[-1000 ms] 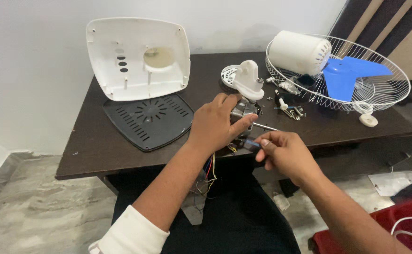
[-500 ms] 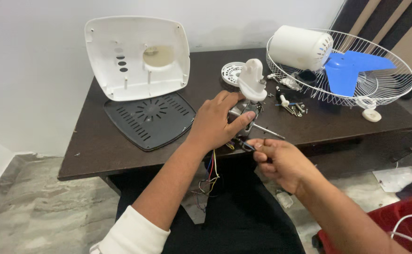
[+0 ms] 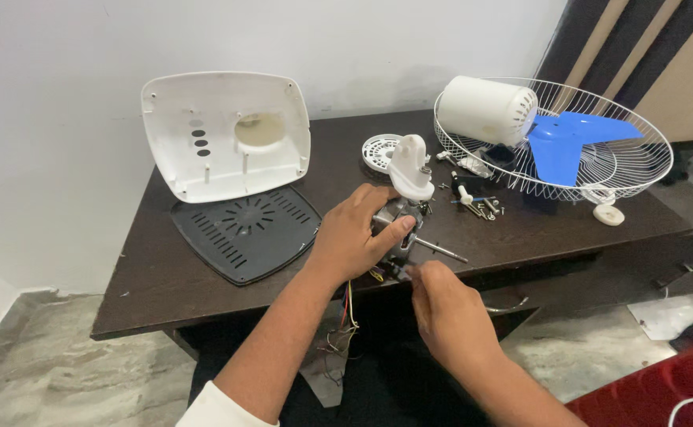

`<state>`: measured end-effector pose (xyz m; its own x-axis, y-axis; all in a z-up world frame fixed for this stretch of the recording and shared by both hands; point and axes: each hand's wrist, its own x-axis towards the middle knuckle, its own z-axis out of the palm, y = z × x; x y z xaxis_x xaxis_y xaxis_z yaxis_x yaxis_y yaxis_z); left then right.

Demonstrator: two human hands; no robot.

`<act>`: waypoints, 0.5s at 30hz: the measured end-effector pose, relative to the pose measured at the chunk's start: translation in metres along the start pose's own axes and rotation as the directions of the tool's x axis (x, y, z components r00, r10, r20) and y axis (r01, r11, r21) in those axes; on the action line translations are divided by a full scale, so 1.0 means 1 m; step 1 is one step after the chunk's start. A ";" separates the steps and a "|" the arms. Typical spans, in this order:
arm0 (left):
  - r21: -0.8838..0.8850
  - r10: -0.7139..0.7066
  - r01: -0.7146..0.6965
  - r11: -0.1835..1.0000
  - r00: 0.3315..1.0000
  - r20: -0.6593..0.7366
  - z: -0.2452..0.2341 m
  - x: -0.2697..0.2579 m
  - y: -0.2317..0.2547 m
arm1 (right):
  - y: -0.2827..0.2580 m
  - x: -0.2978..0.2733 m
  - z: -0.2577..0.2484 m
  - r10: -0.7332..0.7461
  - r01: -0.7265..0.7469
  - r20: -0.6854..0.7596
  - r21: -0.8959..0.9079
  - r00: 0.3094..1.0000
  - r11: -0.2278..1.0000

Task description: The person holds a disassembled electric fan motor and uses a screwdriver to adjust internal components and wires. They rotate the motor housing to access different sides while tightening screws and organizing the wiring.

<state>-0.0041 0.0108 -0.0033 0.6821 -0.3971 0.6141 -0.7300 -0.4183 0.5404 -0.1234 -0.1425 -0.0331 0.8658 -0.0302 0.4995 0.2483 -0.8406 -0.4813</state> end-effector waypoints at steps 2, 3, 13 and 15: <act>0.000 0.003 -0.003 1.000 1.000 0.000 0.000 -0.001 0.000 | 0.003 0.002 0.000 -0.020 0.020 -0.010 0.005 1.000 1.000; -0.002 0.022 -0.022 1.000 1.000 -0.009 0.000 -0.001 -0.001 | 0.005 0.002 0.001 -0.029 0.029 -0.014 0.009 0.999 1.000; 0.000 0.046 -0.046 0.999 0.998 -0.035 0.003 -0.002 -0.003 | 0.023 0.022 0.006 0.471 -0.712 0.574 0.677 0.669 0.187; 0.004 0.028 -0.028 1.000 0.999 -0.021 0.003 -0.003 -0.004 | 0.025 0.027 0.000 0.480 -0.792 0.718 0.606 0.504 -0.075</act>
<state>-0.0034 0.0110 -0.0092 0.6603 -0.3911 0.6411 -0.7486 -0.4102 0.5208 -0.0935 -0.1643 -0.0318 0.8675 -0.0308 -0.4964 -0.4407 0.4150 -0.7959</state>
